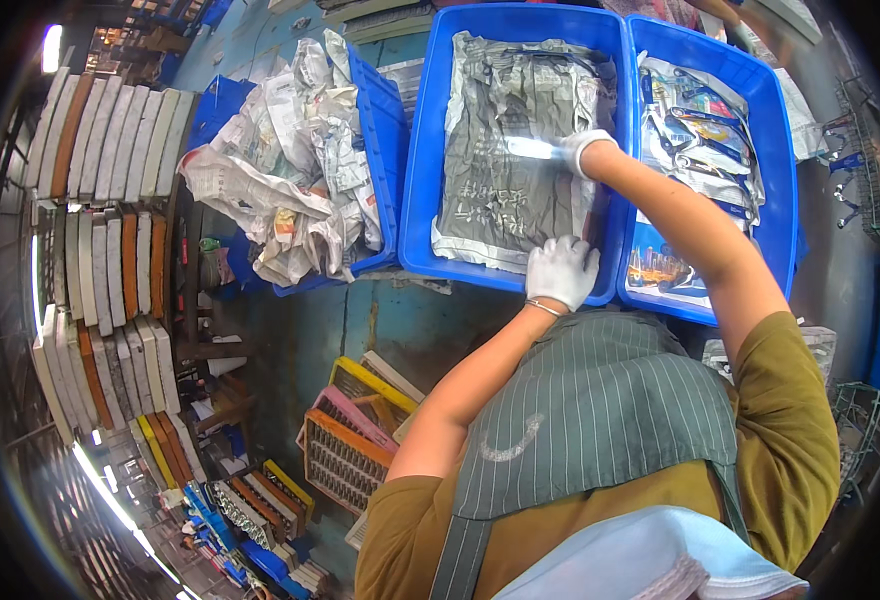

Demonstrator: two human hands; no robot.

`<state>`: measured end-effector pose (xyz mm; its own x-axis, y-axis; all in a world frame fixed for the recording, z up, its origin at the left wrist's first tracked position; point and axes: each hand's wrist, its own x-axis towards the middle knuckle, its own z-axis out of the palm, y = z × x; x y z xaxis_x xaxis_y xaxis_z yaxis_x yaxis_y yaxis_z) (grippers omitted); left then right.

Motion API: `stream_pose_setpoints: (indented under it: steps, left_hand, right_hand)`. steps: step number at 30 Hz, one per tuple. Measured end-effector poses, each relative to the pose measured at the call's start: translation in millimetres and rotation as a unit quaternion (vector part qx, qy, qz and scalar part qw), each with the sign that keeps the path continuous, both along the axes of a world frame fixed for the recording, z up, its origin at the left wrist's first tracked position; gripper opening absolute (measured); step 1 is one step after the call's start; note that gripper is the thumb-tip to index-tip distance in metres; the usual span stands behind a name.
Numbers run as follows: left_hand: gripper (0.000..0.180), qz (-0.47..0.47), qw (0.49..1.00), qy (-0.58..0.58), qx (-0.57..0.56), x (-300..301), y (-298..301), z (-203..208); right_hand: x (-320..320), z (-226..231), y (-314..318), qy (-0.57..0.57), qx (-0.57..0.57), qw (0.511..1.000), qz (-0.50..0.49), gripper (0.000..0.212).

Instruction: The person sorts metal parts and newspaper by hand, arranging them into blue crates on a work table.

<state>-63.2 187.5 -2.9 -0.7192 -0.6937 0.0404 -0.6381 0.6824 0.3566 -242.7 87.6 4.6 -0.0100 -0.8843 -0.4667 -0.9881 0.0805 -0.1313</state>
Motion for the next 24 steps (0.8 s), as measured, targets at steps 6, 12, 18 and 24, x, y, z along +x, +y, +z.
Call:
stream_pose_setpoints:
  steps: [6, 12, 18, 24]
  left_hand:
    - [0.017, -0.017, 0.998, 0.048, -0.036, -3.8, 6.2, -5.2]
    - [0.024, -0.023, 1.0, -0.002, -0.018, 4.9, 3.0, -8.0]
    - [0.017, -0.035, 0.998, -0.015, -0.043, 3.3, 0.4, -7.5]
    - [0.017, -0.023, 0.998, -0.034, -0.05, -0.8, 1.7, -7.3]
  right_hand:
    - [-19.3, 35.6, 35.8, -0.148, -0.209, 0.959, -0.122, 0.026]
    - [-84.5, 46.6, 141.5, -0.408, -0.451, 0.699, -0.376, 0.028]
    - [-225.4, -11.3, 263.2, -0.324, -0.598, 0.35, -0.644, 0.023]
    - [-368.1, -21.4, 313.5, 0.052, -0.582, 0.378, -0.718, 0.057]
